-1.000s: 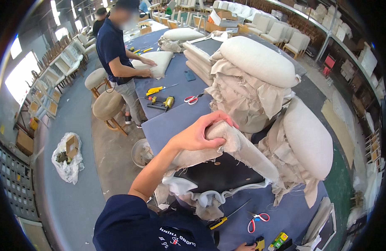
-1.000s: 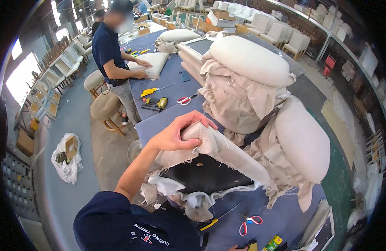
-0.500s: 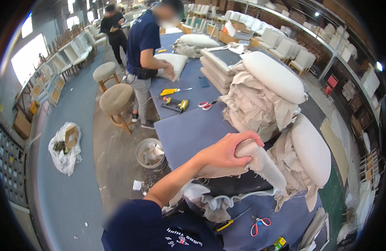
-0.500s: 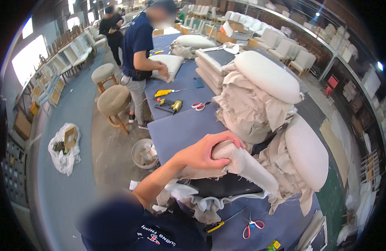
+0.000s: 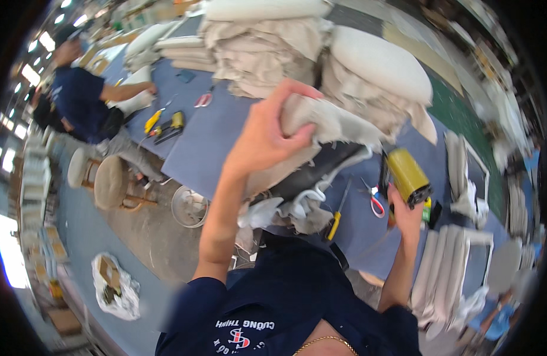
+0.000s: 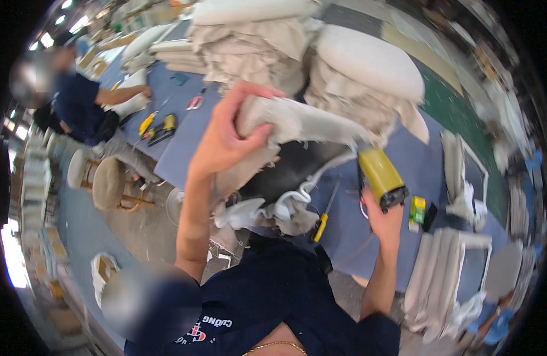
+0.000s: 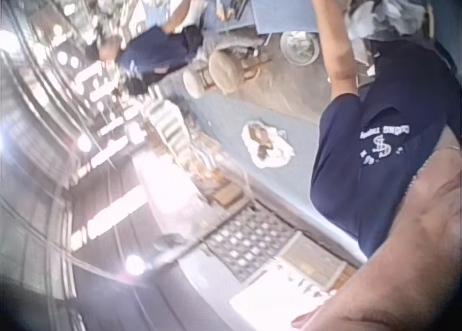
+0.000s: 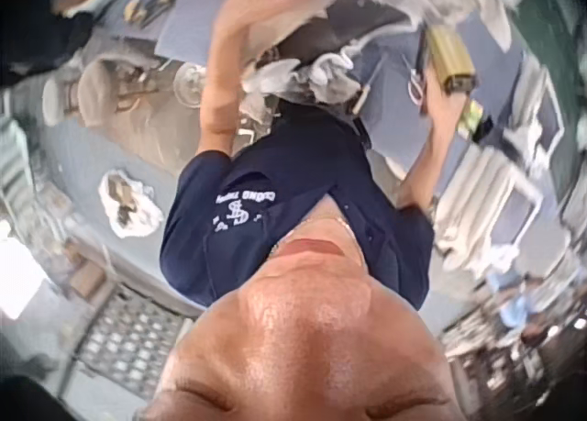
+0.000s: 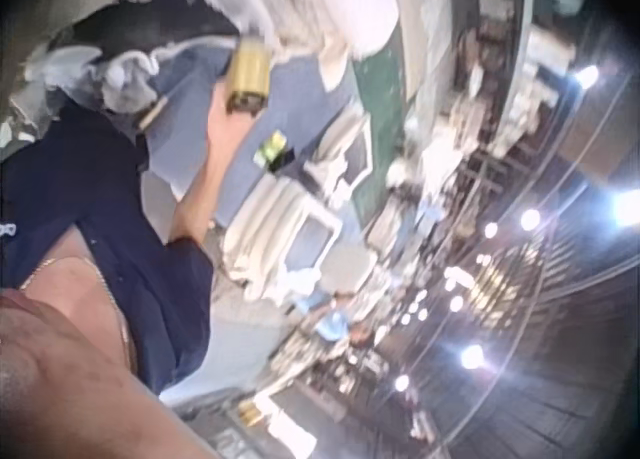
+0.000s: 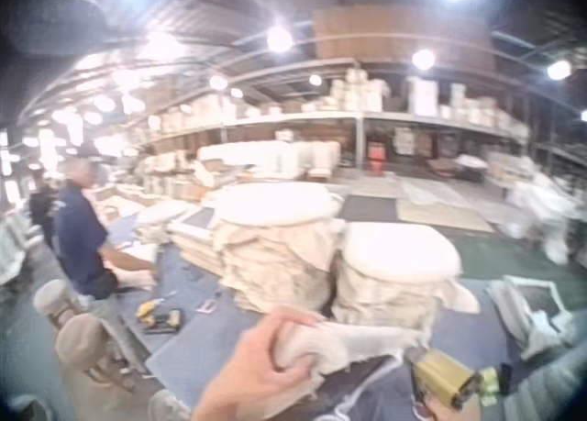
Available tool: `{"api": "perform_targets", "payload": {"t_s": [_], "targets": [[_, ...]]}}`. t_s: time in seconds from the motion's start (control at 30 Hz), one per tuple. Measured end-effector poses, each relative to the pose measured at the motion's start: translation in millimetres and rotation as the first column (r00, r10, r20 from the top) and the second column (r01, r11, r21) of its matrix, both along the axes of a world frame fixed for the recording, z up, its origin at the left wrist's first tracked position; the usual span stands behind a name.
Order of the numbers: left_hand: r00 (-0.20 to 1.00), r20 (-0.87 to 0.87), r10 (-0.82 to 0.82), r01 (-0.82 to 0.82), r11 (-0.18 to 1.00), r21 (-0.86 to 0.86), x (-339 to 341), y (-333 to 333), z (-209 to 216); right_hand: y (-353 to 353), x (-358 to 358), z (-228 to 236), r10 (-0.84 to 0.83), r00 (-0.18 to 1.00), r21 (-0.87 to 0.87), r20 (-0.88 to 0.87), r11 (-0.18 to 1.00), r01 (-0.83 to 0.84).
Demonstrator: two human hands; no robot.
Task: The person wraps a white fabric cover around a foam cushion, smoothing the material and securing it with a staple gun. They trim excess fabric with scissors and use a screwdriver to adjust the cushion's position on a wooden frame. The process involves repeated folding, stapling, and cutting to fit the fabric tightly.
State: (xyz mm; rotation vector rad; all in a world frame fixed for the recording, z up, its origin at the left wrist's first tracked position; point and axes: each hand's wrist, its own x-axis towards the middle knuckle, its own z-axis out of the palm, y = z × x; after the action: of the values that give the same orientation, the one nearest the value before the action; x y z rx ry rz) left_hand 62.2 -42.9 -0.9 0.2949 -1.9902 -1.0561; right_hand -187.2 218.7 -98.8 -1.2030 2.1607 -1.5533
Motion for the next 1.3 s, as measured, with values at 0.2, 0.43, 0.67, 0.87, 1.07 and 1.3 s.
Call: {"api": "perform_targets", "payload": {"t_s": [0.2, 0.43, 0.67, 0.87, 1.07, 1.3], "targets": [[0.998, -0.061, -0.029, 0.024, 0.996, -0.080, -15, 26, 0, -43, 34, 139, 0.291, 0.656, -0.062, -0.696, 0.886, -0.459], [0.999, 0.044, -0.013, 0.014, 1.000, -0.024, -3, 34, 2, -51, 49, 145, 0.420, 0.461, 0.152, -0.782, 0.845, -0.512], [0.992, 0.117, -0.046, 0.043, 0.999, 0.027, -1, 44, 8, -49, 49, 140, 0.388, 0.428, 0.146, -0.816, 0.856, -0.496], [0.992, 0.098, -0.084, 0.082, 0.996, 0.032, -12, 49, 13, -42, 38, 145, 0.369, 0.448, 0.148, -0.814, 0.878, -0.454], [0.991, 0.082, -0.109, 0.111, 0.993, -0.025, 4, 37, 9, -51, 40, 128, 0.401, 0.493, 0.140, -0.772, 0.865, -0.483], [0.954, 0.207, 0.217, -0.207, 0.976, -0.070, 55, 48, -22, 49, -13, 52, 0.441, 0.851, 0.516, -0.285, 0.819, -0.251]]}}
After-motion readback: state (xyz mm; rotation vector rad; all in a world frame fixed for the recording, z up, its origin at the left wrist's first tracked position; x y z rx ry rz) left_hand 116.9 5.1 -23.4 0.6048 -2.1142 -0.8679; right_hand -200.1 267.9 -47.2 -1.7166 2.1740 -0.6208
